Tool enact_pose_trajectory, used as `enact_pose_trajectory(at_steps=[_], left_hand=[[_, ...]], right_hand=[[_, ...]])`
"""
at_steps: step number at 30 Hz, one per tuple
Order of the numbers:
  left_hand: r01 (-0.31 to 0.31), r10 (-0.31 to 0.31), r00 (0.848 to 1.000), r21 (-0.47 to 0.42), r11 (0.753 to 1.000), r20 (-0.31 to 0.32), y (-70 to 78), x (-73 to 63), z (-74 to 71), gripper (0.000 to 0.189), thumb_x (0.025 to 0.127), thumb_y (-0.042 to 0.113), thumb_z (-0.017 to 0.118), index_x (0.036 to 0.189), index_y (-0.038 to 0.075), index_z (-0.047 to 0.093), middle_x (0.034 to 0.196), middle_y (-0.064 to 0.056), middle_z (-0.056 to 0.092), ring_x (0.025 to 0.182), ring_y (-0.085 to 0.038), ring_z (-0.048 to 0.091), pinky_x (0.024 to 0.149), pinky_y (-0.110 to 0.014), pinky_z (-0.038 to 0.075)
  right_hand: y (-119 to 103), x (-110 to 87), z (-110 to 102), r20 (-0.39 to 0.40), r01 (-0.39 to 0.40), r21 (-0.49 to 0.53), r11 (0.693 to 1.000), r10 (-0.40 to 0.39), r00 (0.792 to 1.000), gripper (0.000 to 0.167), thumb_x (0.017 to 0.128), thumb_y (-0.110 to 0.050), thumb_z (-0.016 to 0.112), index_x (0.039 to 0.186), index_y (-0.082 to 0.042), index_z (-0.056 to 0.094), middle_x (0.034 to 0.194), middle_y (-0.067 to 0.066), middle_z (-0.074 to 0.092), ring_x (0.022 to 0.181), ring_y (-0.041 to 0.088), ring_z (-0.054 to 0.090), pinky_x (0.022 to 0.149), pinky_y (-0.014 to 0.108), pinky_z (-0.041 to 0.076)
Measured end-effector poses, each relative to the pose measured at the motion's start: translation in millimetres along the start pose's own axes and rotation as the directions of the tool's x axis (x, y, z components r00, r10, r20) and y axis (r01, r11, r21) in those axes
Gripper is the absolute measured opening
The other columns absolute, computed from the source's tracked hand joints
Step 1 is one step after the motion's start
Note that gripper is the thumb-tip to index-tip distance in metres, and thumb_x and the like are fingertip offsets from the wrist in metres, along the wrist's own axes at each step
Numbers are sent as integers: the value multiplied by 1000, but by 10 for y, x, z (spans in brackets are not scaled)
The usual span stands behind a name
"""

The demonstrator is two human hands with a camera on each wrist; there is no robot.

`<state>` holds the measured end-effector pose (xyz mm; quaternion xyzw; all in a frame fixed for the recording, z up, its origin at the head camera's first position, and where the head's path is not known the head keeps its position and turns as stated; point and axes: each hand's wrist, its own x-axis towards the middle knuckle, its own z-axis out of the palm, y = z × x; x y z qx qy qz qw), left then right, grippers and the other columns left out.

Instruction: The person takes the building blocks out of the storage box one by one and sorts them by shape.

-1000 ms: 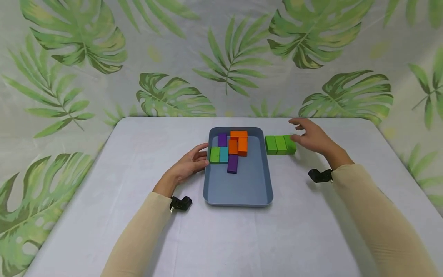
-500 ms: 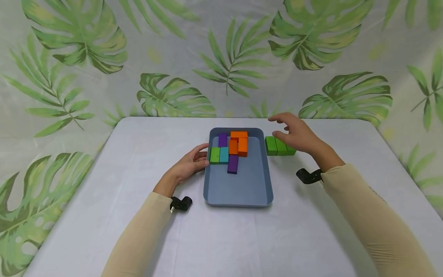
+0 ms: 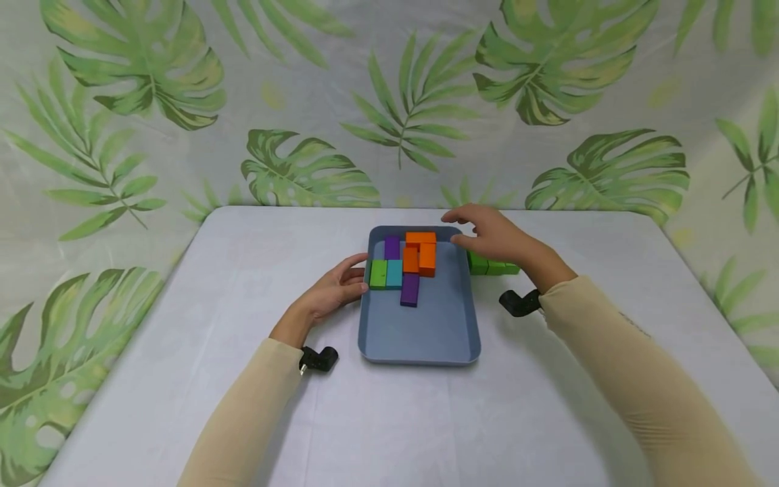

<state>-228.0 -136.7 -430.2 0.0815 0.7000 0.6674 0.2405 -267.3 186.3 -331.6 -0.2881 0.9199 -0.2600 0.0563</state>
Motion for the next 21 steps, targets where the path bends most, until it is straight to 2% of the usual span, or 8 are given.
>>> enact_pose_trajectory(at_steps=[10,17,21], left_hand=[[2,-2,1000,10,1000,-3,7,-27,5,72,98,-3,52,160,19,19,159,-20,31,147,-33,34,119,-48,34],[-1,1,1000,12,1000,-10,9,-12,-7,72,98,-2,52,159,18,21,159,-20,32,147,-33,34,120,-49,33],[6,-6,1000,13,1000,-9,-4,-4,-1,72,98,-1,53,159,19,21,158,-20,32,146,-33,35,119,-48,34]], right_hand=[[-214,175,192,43,19,-20,1000,-18,999,44,96,-12,60,137,0,55,141,20,55,128,37,52,112,54,40],[-208,317,335,39,-97,-32,995,98,994,46,94,-14,58,137,0,54,140,21,56,125,37,53,110,52,43],[-162,346,419,53,-140,-82,987,145,988,46,92,-11,59,137,0,55,136,22,56,122,38,53,108,52,44]])
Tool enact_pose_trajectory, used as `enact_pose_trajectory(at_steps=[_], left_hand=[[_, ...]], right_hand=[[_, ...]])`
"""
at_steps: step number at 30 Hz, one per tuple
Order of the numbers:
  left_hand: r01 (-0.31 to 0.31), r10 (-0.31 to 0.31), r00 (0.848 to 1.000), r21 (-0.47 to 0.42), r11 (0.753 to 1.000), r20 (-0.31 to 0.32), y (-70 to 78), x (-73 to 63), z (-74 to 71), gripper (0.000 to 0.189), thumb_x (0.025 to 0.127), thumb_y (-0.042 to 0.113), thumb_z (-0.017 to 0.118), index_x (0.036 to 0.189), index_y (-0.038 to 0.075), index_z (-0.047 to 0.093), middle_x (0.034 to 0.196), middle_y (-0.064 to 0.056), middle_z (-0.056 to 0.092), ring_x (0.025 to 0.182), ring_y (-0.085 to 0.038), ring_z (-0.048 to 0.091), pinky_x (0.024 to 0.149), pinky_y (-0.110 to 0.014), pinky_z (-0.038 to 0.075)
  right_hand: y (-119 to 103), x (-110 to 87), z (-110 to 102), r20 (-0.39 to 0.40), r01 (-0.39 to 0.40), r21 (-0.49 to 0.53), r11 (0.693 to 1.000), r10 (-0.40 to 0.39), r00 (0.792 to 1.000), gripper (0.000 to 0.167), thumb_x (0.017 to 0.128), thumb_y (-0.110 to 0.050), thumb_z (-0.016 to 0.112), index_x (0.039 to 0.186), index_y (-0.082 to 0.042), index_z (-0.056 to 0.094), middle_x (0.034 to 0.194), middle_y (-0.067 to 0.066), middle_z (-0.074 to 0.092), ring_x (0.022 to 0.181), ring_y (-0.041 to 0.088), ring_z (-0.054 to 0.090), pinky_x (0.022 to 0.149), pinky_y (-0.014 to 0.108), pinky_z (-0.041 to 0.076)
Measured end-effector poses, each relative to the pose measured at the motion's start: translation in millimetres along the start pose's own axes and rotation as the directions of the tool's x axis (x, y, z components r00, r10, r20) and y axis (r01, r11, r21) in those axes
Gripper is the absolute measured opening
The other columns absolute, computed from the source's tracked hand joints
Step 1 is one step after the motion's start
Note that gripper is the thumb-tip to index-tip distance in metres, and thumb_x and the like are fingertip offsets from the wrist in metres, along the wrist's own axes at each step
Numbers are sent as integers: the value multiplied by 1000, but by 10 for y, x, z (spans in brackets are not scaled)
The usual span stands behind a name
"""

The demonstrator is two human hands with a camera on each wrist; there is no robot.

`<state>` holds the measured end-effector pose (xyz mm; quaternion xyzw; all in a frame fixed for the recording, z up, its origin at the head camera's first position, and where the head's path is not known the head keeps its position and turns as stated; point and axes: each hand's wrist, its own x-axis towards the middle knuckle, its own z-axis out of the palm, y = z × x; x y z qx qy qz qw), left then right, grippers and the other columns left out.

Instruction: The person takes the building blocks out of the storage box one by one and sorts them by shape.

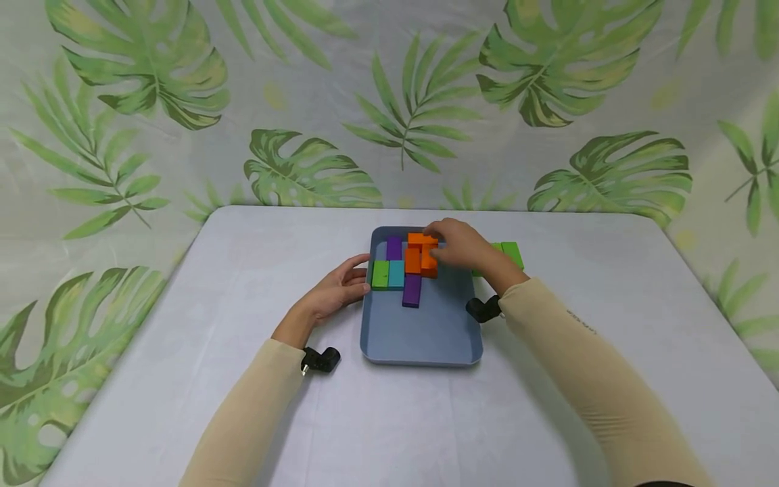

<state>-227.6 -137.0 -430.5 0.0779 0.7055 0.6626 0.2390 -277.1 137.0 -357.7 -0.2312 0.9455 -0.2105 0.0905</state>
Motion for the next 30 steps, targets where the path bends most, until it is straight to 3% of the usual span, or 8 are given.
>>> enact_pose_trajectory(at_steps=[6,14,21,30], left_hand=[[-5,5,1000,7,1000,1,1,-10,-5,72,98,-1,53,159,19,21,158,-20,33,146,-33,35,119,-48,35],[-6,6,1000,12,1000,0,28,-27,1,71,98,-1,53,159,20,21,158,-19,33,146,-32,36,118,-48,35],[-7,7,1000,6,1000,-2,25,-19,-2,71,98,-1,53,159,20,22,157,-19,34,146,-33,37,118,-48,36],[-8,8,1000,-1,1000,-2,3,-6,-10,71,98,-1,53,159,19,22,157,-20,34,146,-33,36,119,-48,35]], right_hand=[[28,32,123,55,-41,-63,997,45,997,51,90,-12,65,138,-1,54,138,24,53,117,36,53,107,51,46],[46,57,220,77,-97,-29,995,98,992,66,87,-20,72,145,-2,47,140,24,40,114,35,49,104,49,48],[9,50,230,92,-121,-27,992,123,988,62,84,-20,75,139,-1,52,136,22,42,114,35,51,105,49,48],[34,65,246,131,-124,0,992,123,984,68,82,-18,79,139,-2,47,137,22,46,115,34,51,106,49,47]])
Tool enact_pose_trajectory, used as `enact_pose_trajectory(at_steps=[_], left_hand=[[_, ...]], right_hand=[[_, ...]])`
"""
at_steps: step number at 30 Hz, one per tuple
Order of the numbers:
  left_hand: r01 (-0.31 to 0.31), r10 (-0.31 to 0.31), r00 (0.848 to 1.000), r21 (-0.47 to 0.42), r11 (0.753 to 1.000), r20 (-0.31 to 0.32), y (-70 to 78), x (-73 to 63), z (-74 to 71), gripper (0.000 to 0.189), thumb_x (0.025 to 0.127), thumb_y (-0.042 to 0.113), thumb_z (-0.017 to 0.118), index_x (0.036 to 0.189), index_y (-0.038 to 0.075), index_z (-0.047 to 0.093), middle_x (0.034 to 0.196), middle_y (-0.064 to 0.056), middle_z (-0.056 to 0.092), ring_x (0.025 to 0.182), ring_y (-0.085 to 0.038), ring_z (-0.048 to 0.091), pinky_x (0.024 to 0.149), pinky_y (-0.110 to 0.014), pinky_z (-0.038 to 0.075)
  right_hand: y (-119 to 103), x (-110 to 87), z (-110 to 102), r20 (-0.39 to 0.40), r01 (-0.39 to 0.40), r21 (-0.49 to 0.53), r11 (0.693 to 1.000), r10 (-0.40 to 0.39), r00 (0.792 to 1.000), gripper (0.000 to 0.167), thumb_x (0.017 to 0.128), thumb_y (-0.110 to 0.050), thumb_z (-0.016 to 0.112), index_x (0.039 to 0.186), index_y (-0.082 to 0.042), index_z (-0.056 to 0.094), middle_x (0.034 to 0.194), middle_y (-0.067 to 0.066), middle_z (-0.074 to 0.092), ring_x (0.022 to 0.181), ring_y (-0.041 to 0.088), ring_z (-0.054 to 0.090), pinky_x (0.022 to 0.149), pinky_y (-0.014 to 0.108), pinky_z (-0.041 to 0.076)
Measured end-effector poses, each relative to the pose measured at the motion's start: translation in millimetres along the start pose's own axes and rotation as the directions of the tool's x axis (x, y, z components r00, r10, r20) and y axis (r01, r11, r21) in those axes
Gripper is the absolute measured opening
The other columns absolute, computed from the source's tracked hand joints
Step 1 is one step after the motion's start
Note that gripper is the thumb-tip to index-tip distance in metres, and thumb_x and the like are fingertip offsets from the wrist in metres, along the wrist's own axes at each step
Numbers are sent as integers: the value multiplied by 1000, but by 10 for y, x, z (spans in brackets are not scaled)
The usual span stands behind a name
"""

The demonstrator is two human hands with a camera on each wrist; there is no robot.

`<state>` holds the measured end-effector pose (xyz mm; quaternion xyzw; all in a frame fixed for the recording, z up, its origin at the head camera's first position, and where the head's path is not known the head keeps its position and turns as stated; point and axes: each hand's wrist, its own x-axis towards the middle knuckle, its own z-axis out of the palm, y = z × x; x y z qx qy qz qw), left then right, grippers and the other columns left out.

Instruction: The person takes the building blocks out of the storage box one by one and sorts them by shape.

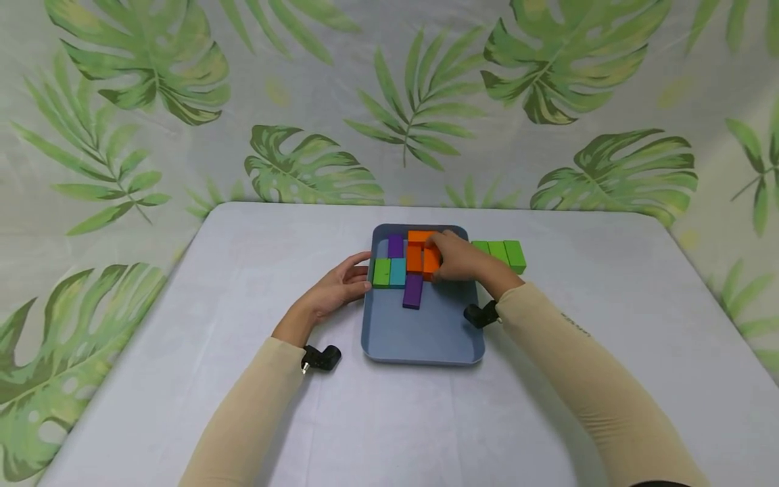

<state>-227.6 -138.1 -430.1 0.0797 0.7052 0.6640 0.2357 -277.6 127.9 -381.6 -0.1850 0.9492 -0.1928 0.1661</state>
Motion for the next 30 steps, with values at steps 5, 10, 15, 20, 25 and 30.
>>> enact_pose_trajectory(at_steps=[5,10,15,20,25,30], left_hand=[[-5,5,1000,1,1000,-5,-6,4,-4,71,98,-2,53,159,19,23,157,-20,34,146,-33,36,119,-49,35],[-4,4,1000,10,1000,4,8,-4,1,71,98,-1,53,159,19,22,157,-20,34,145,-33,37,118,-47,36],[-7,7,1000,1,1000,11,15,0,-5,71,98,-2,53,159,18,21,157,-21,33,146,-34,37,118,-48,36],[-20,20,1000,-1,1000,13,24,0,-20,71,98,-2,52,159,18,21,158,-21,33,146,-34,36,119,-49,35],[-8,8,1000,-9,1000,14,5,3,-14,71,98,-1,52,159,18,21,158,-20,32,147,-34,35,119,-49,34],[-8,8,1000,-3,1000,13,-20,19,-14,71,98,-1,52,159,19,22,158,-20,32,146,-34,35,119,-49,34]], right_hand=[[12,6,-4,33,20,-26,999,-19,999,72,83,-19,77,144,-2,44,141,22,46,118,34,49,109,50,45],[52,2,-5,38,56,-69,996,-53,998,72,83,-17,76,145,-1,44,140,22,51,117,33,50,108,48,44],[45,9,0,25,60,-67,996,-58,998,71,83,-16,76,145,0,44,140,22,52,117,33,50,109,48,44],[7,23,19,6,64,-61,996,-64,998,71,83,-15,75,145,0,44,137,22,52,114,32,50,106,46,46],[3,25,20,-3,74,-69,995,-74,997,71,81,-14,76,144,-1,46,134,21,54,111,32,51,103,46,48],[38,0,-64,-43,102,-66,993,-105,994,75,80,-13,75,147,-1,45,139,22,53,115,33,52,107,49,46]])
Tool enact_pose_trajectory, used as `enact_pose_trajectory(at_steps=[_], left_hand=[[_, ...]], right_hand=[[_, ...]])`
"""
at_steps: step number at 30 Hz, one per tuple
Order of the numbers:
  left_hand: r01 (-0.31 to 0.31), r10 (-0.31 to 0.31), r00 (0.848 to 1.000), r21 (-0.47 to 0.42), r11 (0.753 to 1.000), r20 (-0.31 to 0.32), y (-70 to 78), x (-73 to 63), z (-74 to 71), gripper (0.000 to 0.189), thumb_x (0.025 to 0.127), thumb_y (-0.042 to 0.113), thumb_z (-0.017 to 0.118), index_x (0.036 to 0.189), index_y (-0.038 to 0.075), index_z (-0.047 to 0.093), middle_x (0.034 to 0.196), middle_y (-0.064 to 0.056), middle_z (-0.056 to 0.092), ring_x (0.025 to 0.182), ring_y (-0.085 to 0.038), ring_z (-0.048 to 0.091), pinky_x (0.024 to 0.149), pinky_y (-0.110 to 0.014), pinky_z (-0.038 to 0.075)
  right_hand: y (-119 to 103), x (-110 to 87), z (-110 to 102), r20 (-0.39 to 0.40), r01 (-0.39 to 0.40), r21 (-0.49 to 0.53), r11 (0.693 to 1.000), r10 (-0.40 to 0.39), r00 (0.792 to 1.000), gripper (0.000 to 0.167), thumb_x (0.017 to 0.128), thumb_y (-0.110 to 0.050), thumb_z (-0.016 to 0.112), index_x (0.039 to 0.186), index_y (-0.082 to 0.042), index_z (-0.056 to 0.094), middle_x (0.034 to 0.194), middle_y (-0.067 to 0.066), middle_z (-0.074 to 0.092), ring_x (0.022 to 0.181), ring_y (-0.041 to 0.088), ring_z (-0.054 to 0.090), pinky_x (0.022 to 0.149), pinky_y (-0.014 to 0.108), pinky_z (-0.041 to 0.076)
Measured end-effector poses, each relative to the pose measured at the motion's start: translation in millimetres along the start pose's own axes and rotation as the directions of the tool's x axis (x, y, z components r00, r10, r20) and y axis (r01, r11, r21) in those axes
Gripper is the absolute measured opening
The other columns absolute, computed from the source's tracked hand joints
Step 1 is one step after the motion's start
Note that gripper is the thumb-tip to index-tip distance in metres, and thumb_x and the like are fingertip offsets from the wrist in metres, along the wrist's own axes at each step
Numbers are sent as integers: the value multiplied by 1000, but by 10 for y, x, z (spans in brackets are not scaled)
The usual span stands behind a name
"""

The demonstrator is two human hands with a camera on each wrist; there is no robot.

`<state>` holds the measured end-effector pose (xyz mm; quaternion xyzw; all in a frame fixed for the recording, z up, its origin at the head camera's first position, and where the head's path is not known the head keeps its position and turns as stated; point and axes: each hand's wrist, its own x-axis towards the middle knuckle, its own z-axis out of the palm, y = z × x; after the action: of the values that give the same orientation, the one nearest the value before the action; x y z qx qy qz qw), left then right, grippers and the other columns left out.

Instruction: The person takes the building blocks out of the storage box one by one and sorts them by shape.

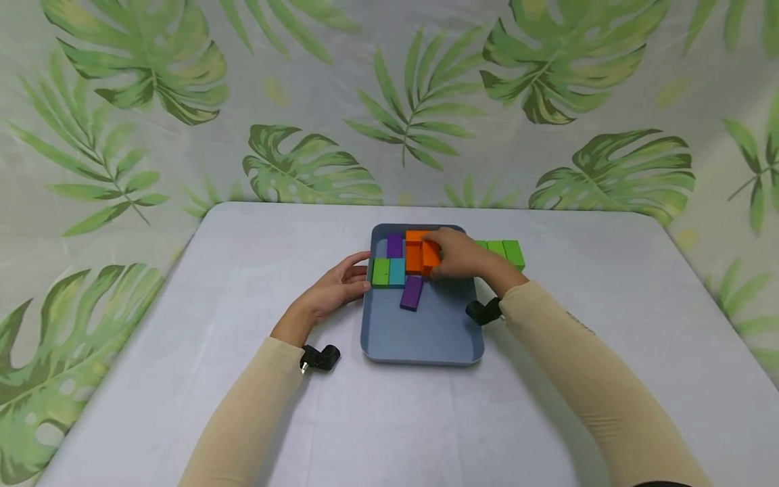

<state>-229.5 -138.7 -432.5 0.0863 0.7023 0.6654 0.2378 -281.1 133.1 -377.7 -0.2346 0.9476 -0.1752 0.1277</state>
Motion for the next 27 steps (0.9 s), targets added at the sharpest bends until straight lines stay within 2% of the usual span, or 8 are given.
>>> enact_pose_trajectory(at_steps=[2,8,12,17,22,27], left_hand=[[-2,2,1000,3,1000,-1,-5,5,-10,71,98,-2,52,159,19,22,158,-20,32,146,-34,35,119,-49,34],[6,-6,1000,9,1000,0,-21,31,18,70,98,0,53,158,19,23,158,-20,33,146,-34,36,119,-49,34],[17,-17,1000,14,1000,4,-32,49,69,70,98,1,54,158,20,24,158,-19,34,145,-32,38,119,-47,36],[12,-12,1000,14,1000,-16,-24,30,43,70,98,-1,54,158,21,25,157,-19,35,145,-32,38,118,-48,36],[5,-5,1000,32,999,-3,-24,25,-4,70,99,2,54,159,21,23,158,-20,33,146,-33,37,119,-49,35],[10,-10,1000,27,1000,-3,-7,13,-8,71,99,1,54,159,20,22,158,-20,33,146,-33,36,119,-48,34]], right_hand=[[9,-27,-50,-23,13,22,1000,-13,1000,76,80,-13,74,148,-1,43,142,22,52,118,34,51,110,50,44],[75,-229,-178,-92,50,148,988,-37,995,72,80,-11,73,144,-1,43,140,19,52,119,35,51,106,50,47],[156,-410,-211,-115,85,105,991,-73,991,68,81,-10,73,142,-1,46,137,19,52,117,36,51,103,50,47],[203,-577,-215,-110,121,66,990,-113,987,68,83,-12,74,144,-4,46,133,19,53,112,33,52,97,48,49],[278,-746,-228,-122,129,98,987,-117,986,68,84,-9,75,145,-5,46,134,18,52,116,31,53,99,51,52],[353,-876,-272,-166,144,134,980,-121,979,67,82,-8,77,142,-5,47,131,16,52,114,30,53,97,52,54]])
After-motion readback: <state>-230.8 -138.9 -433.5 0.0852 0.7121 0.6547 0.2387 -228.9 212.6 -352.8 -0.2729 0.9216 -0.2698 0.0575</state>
